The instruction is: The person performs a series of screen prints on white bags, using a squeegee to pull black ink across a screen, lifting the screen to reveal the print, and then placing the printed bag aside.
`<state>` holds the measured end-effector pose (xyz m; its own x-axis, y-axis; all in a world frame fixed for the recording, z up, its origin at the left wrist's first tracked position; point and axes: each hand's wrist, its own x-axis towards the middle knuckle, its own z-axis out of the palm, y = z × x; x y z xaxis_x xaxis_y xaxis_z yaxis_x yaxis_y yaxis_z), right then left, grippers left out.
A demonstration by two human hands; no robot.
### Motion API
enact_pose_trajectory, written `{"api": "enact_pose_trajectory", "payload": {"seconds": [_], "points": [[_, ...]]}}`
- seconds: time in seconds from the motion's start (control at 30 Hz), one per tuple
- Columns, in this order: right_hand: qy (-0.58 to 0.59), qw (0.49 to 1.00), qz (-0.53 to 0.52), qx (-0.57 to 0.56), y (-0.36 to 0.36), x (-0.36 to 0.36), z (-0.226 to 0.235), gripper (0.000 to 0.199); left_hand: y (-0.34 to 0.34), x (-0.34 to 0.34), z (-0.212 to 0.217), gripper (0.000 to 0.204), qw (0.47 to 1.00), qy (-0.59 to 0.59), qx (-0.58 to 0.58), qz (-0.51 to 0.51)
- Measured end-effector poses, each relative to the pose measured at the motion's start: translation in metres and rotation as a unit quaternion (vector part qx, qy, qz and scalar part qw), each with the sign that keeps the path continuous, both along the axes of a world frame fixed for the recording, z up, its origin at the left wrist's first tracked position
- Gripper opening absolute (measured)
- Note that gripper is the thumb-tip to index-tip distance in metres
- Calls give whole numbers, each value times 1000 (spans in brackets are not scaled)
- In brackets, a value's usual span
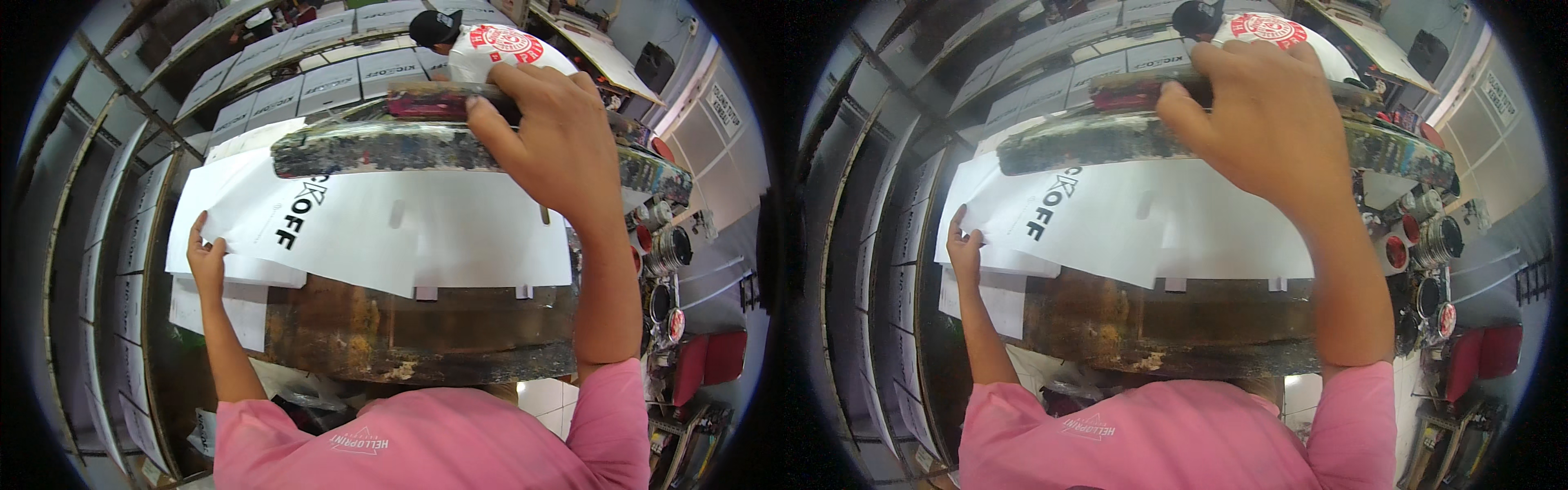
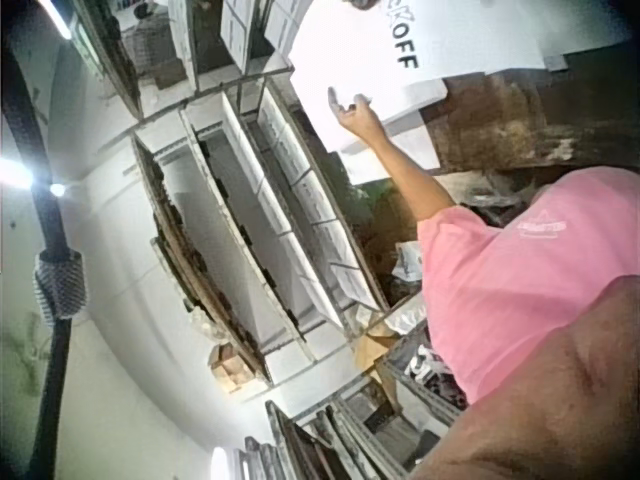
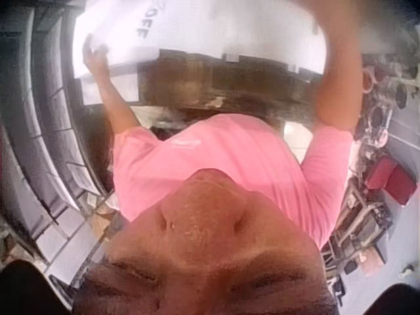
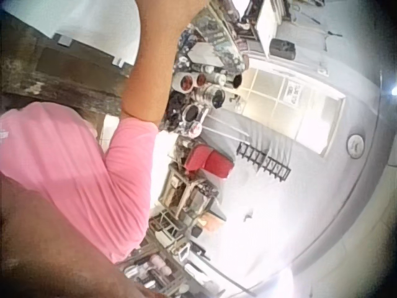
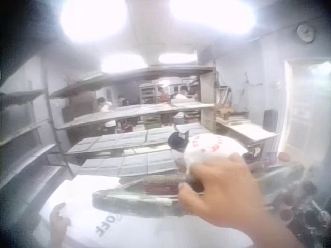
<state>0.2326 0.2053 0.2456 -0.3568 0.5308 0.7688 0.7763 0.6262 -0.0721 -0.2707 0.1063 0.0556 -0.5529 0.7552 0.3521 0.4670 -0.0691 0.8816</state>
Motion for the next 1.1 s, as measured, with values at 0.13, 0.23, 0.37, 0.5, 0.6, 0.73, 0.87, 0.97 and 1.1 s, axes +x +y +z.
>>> {"api": "enact_pose_trajectory", "payload": {"seconds": [0.13,0.23,0.37,0.5,0.6,0.73,0.87,0.97,1.1], "points": [[-2,1000,4,4,-3,-4,-3,37,2,-111,-3,68,990,53,-117,64],[20,999,31,22,4,1,-5,37,-37,-258,-18,73,901,380,-113,178],[-70,985,-75,-142,-9,-8,17,39,40,-60,-19,75,901,410,-3,143],[-78,978,-54,-188,-3,-3,22,44,-14,262,-51,89,884,279,-215,-307],[-91,978,-72,-172,-10,-8,39,45,-15,373,-100,107,799,426,-69,-419],[-112,973,-62,-193,-13,-4,41,46,-16,417,-143,111,806,450,-53,-380],[-113,976,-90,-165,-10,-7,29,45,-17,415,-141,110,801,449,-60,-392],[-57,956,-112,-266,-24,-25,42,41,-16,404,-133,106,820,404,-57,-401],[-2,1000,14,6,-14,4,-21,49,-33,363,-47,116,913,18,31,-407]]}}
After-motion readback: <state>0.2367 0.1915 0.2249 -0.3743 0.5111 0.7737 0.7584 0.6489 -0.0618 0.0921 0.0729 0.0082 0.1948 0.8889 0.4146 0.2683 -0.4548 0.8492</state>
